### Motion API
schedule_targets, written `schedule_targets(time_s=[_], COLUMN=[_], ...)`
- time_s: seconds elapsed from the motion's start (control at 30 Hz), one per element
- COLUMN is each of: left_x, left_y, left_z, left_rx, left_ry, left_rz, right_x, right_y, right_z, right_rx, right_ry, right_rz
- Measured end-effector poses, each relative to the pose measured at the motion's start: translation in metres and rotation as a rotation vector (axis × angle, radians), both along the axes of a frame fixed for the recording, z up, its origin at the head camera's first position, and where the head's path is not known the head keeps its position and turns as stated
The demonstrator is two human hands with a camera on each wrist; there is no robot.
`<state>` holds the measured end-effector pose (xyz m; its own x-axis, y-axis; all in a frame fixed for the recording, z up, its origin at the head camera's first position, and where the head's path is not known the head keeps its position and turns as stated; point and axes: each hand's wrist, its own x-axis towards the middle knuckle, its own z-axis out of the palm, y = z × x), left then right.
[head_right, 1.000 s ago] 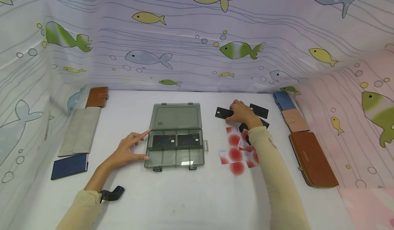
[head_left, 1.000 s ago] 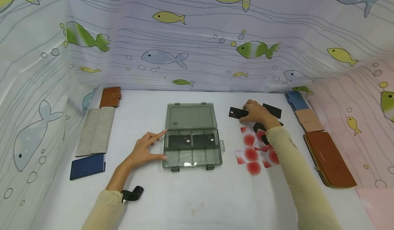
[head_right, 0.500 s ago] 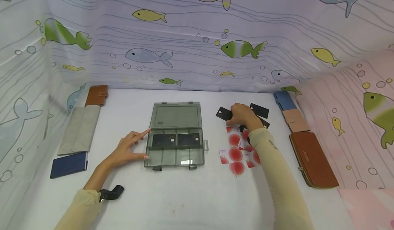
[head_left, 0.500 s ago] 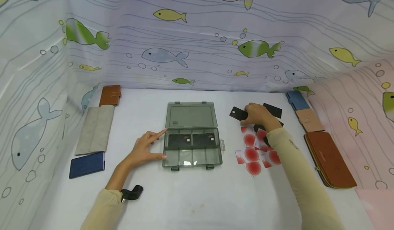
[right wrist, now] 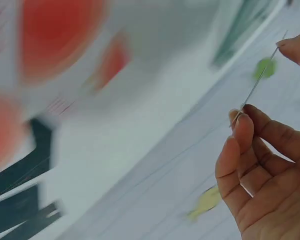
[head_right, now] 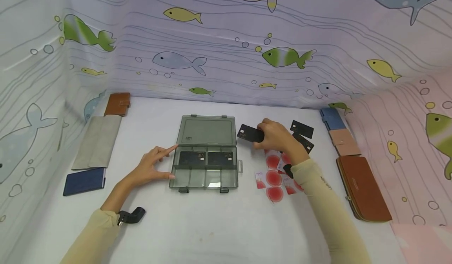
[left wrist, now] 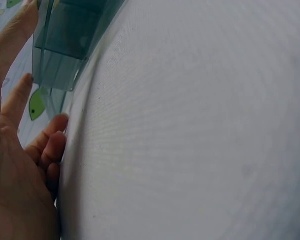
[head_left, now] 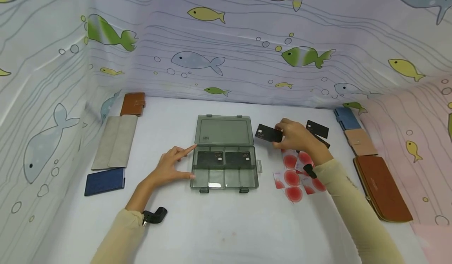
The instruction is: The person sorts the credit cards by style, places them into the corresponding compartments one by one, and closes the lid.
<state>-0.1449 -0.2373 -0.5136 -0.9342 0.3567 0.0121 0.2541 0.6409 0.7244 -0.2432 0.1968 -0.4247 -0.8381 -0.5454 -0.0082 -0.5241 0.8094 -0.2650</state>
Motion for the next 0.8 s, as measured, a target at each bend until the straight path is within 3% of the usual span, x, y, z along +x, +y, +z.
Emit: schedule_targets(time_s=[0.2,0.37,0.57,0.8], left_x=[0.0,0.0,0.0,0.001], left_y=[0.0,0.001,0.0,0.0], left_z=[0.001,0.002,0.001,0.002], left_rx=[-0.003,-0.002,-0.001,-0.004], left_ry=[-0.004,-0.002,0.0,0.001], left_rz=[-0.002,-0.002,0.001,0.006], right_x=[0.023,0.035,0.035,0.034], right_y=[-0.049,-0.089,-0.119,-0.139], right_z=[0.008,0.003,-0.002,-0.003], right_rx=[-0.055,-0.018,0.05,0.122], right_ry=[0.103,0.11,0.094,0.071], right_rz=[0.225,0.325,0.382,0.387])
